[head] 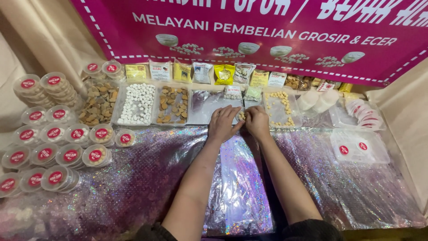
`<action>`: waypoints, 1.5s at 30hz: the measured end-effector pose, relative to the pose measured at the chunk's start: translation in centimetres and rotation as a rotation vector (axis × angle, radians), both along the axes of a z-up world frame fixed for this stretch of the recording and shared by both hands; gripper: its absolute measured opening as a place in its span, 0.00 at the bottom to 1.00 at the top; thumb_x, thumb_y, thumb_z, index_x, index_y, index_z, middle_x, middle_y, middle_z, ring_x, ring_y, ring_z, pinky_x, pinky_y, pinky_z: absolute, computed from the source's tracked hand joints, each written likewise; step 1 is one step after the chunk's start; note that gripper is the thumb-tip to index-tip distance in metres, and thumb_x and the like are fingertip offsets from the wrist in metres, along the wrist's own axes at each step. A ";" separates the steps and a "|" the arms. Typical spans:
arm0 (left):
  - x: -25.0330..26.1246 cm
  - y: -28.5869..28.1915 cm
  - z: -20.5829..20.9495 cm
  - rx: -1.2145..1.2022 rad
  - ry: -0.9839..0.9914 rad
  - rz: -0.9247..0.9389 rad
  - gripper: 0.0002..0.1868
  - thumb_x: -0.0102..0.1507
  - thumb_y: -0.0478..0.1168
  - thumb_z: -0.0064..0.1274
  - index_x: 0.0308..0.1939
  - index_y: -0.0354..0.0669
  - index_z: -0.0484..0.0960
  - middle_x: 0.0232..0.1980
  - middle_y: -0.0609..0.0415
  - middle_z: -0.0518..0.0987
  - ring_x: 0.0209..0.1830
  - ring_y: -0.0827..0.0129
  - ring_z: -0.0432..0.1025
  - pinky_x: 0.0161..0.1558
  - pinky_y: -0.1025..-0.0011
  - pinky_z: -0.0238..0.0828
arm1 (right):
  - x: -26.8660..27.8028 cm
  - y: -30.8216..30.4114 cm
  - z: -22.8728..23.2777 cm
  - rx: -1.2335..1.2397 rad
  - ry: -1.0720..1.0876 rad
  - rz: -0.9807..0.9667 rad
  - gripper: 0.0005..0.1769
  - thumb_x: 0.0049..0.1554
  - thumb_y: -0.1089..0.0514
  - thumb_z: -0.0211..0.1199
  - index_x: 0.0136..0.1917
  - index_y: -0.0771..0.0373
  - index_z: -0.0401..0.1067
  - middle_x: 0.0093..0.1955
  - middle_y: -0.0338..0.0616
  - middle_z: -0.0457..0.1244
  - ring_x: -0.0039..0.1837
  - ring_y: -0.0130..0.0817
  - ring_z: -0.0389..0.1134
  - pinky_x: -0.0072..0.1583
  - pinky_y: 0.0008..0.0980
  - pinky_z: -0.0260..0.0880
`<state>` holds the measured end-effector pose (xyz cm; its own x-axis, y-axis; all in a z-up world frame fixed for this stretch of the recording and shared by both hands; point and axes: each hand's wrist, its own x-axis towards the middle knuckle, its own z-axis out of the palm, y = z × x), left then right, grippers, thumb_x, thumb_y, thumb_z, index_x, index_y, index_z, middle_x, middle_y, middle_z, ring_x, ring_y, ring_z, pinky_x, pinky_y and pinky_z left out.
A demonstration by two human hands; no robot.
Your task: The person scoops small, round, light-colored snacks from a tray into small plastic containers. They then place lids on the containers and stack them on the table.
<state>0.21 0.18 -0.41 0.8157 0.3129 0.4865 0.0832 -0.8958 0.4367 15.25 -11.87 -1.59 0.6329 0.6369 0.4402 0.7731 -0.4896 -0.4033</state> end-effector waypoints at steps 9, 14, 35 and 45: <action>-0.2 -0.2 0.3 -0.008 -0.020 0.007 0.29 0.69 0.60 0.47 0.71 0.55 0.70 0.62 0.57 0.77 0.73 0.64 0.65 0.73 0.54 0.52 | -0.9 -0.6 0.8 0.072 0.116 0.010 0.11 0.60 0.61 0.59 0.54 0.53 0.79 0.51 0.47 0.68 0.57 0.51 0.71 0.60 0.47 0.72; -0.1 0.0 -0.1 0.006 -0.031 0.012 0.30 0.69 0.61 0.47 0.71 0.56 0.70 0.62 0.57 0.77 0.72 0.64 0.66 0.73 0.55 0.52 | -0.8 -0.6 0.5 0.060 0.076 0.009 0.10 0.61 0.60 0.58 0.53 0.53 0.78 0.50 0.45 0.68 0.58 0.49 0.71 0.60 0.45 0.72; -0.6 -0.3 0.9 -0.033 0.065 -0.010 0.31 0.69 0.62 0.46 0.74 0.60 0.67 0.65 0.56 0.75 0.75 0.64 0.62 0.74 0.54 0.49 | -3.0 -1.1 -0.5 0.274 0.007 0.023 0.09 0.64 0.58 0.56 0.52 0.50 0.77 0.58 0.42 0.69 0.61 0.48 0.71 0.62 0.45 0.71; -0.5 -0.2 0.8 -0.056 0.071 -0.012 0.31 0.70 0.63 0.44 0.74 0.60 0.67 0.65 0.56 0.75 0.76 0.64 0.62 0.75 0.54 0.47 | -3.1 -0.9 -0.8 0.305 -0.042 -0.001 0.09 0.63 0.58 0.56 0.51 0.50 0.77 0.57 0.40 0.70 0.60 0.45 0.72 0.62 0.43 0.71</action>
